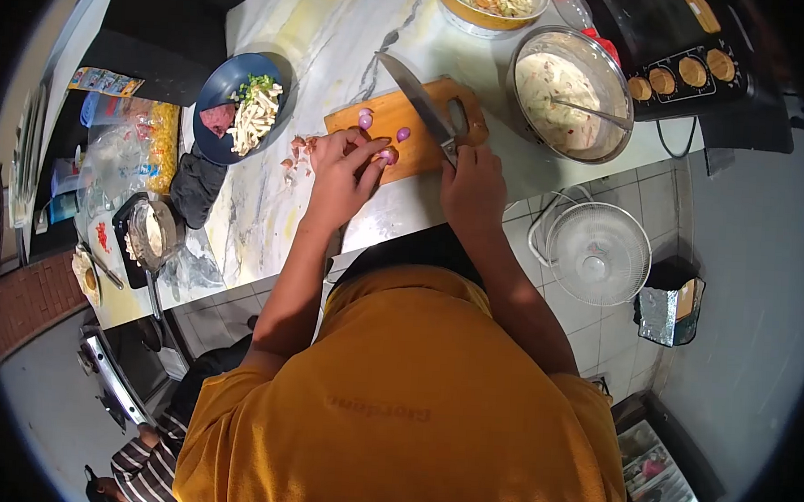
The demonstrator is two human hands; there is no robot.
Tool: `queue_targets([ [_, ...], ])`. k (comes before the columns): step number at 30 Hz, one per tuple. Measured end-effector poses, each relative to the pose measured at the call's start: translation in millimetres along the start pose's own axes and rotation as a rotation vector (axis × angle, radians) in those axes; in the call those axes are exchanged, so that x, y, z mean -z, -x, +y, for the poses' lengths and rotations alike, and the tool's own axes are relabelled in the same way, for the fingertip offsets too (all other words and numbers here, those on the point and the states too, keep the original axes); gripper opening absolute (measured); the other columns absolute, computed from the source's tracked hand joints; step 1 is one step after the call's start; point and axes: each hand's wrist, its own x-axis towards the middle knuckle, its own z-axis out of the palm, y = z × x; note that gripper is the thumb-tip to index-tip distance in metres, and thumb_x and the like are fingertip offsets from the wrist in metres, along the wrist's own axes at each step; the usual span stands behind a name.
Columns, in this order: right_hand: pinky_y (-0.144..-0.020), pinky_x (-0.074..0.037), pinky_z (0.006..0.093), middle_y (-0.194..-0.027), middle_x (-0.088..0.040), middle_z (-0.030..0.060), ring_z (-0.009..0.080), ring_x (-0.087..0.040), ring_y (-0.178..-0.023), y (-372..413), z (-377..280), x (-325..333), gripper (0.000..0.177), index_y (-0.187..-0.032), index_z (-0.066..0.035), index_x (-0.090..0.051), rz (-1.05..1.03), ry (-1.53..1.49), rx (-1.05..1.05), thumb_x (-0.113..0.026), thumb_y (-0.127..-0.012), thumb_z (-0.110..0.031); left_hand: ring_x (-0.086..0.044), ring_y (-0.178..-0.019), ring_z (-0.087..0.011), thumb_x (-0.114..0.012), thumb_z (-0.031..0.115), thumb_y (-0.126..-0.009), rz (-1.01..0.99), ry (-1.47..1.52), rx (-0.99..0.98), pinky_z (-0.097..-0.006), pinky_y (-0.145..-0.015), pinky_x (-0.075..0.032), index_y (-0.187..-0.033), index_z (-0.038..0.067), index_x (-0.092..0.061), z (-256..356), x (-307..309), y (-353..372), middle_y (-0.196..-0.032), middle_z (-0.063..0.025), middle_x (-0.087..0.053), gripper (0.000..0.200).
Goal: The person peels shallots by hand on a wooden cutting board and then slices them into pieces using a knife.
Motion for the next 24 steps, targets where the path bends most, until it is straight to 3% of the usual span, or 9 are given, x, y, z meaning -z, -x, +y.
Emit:
queue_targets([
  [3,-0.08,-0.047,0.0443,-0.101,-0.053,0.0142,0.0325,-0.056,-0.095,-2.7,-8.8,5.6,0.028,-0.104,-0.005,-0.056,0.019,0.091,0.037,-0.068,-0.083,-0.019,-0.048,-0.102,-0.0269,-0.074,0.016,-0.077,-0.001,0.008,0.011,-0.0389,-0.089,-0.035,-0.097,0.015,-0.072,-1.8,-4.4,1.9,-0.102,-0.0046,-0.056,0.02],
  [6,-0.083,-0.045,0.0448,-0.103,-0.056,0.0116,0.0309,-0.056,-0.098,-8.4,-26.1,12.5,0.033,-0.109,-0.007,-0.06,0.172,0.039,0.173,-0.07,-0.08,-0.018,-0.048,-0.103,-0.0272,-0.074,0.017,-0.078,0.027,0.037,0.06,-0.0391,-0.09,-0.035,-0.093,0.015,-0.072,-2.4,-8.8,3.1,-0.104,-0.0053,-0.058,0.015],
  [8,-0.084,-0.044,0.0438,-0.103,-0.06,0.0095,0.0292,-0.057,-0.099,-12.4,-29.2,4.4,0.037,-0.113,-0.008,-0.062,0.002,-0.198,0.364,-0.07,-0.079,-0.018,-0.048,-0.104,-0.0274,-0.074,0.017,-0.078,0.04,0.056,0.092,-0.0391,-0.091,-0.034,-0.091,0.014,-0.072,-1.9,-8.7,4.4,-0.105,-0.0056,-0.059,0.014],
  [12,-0.082,-0.046,0.0419,-0.098,-0.064,0.0094,0.0281,-0.06,-0.095,-18.1,-34.6,-13.7,0.035,-0.113,-0.008,-0.064,-0.031,-0.309,0.405,-0.071,-0.081,-0.019,-0.057,-0.095,-0.0251,-0.075,0.016,-0.08,0.049,0.182,0.095,-0.0358,-0.088,-0.041,-0.091,0.009,-0.071,2.2,4.3,1.4,-0.095,-0.0077,-0.067,0.014],
  [14,-0.077,-0.049,0.0385,-0.096,-0.067,0.0127,0.0306,-0.063,-0.087,-19.4,-39.6,-11.9,0.031,-0.114,-0.006,-0.064,-0.112,-0.58,0.304,-0.069,-0.085,-0.017,-0.061,-0.091,-0.0223,-0.076,0.014,-0.081,0.021,0.256,0.122,-0.0335,-0.084,-0.044,-0.094,0.008,-0.071,8.4,15.3,2.1,-0.092,-0.0074,-0.069,0.015],
  [16,-0.073,-0.049,0.0352,-0.093,-0.067,0.012,0.027,-0.063,-0.082,-20.3,-42.8,-5.8,0.031,-0.115,-0.006,-0.065,-0.159,-0.701,0.265,-0.069,-0.086,-0.017,-0.064,-0.082,-0.0128,-0.073,0.007,-0.084,-0.061,0.806,0.48,-0.0267,-0.076,-0.049,-0.095,0.002,-0.071,16.3,23.0,2.2,-0.089,-0.0062,-0.071,0.012],
  [18,-0.07,-0.05,0.0319,-0.09,-0.068,0.0112,0.0234,-0.064,-0.076,-20.2,-46.1,2.9,0.03,-0.116,-0.006,-0.065,-0.206,-0.818,0.225,-0.068,-0.088,-0.017,-0.064,-0.084,-0.01,-0.073,0.005,-0.085,-0.044,0.878,0.45,-0.0236,-0.075,-0.05,-0.096,0.001,-0.072,10.5,24.0,3.5,-0.09,-0.0058,-0.071,0.012],
  [20,-0.068,-0.047,0.0258,-0.087,-0.068,0.0067,0.012,-0.058,-0.071,-19.5,-49.3,10.8,0.03,-0.118,-0.005,-0.065,-0.372,-0.923,0.059,-0.067,-0.09,-0.016,-0.063,-0.086,-0.0072,-0.072,0.003,-0.085,-0.028,0.95,0.416,-0.0205,-0.075,-0.05,-0.097,-0.001,-0.072,9.5,24.2,3.9,-0.092,-0.0053,-0.072,0.012],
  [24,-0.068,-0.045,0.0224,-0.086,-0.066,0.0016,0.0055,-0.051,-0.07,-17.5,-52.1,11.9,0.03,-0.118,-0.004,-0.066,-0.363,-0.976,0.006,-0.067,-0.091,-0.016,-0.062,-0.083,-0.0086,-0.071,0.003,-0.086,0.084,0.966,0.41,-0.0221,-0.077,-0.049,-0.095,0.0,-0.073,15.2,20.6,5.5,-0.09,-0.005,-0.07,0.01],
])
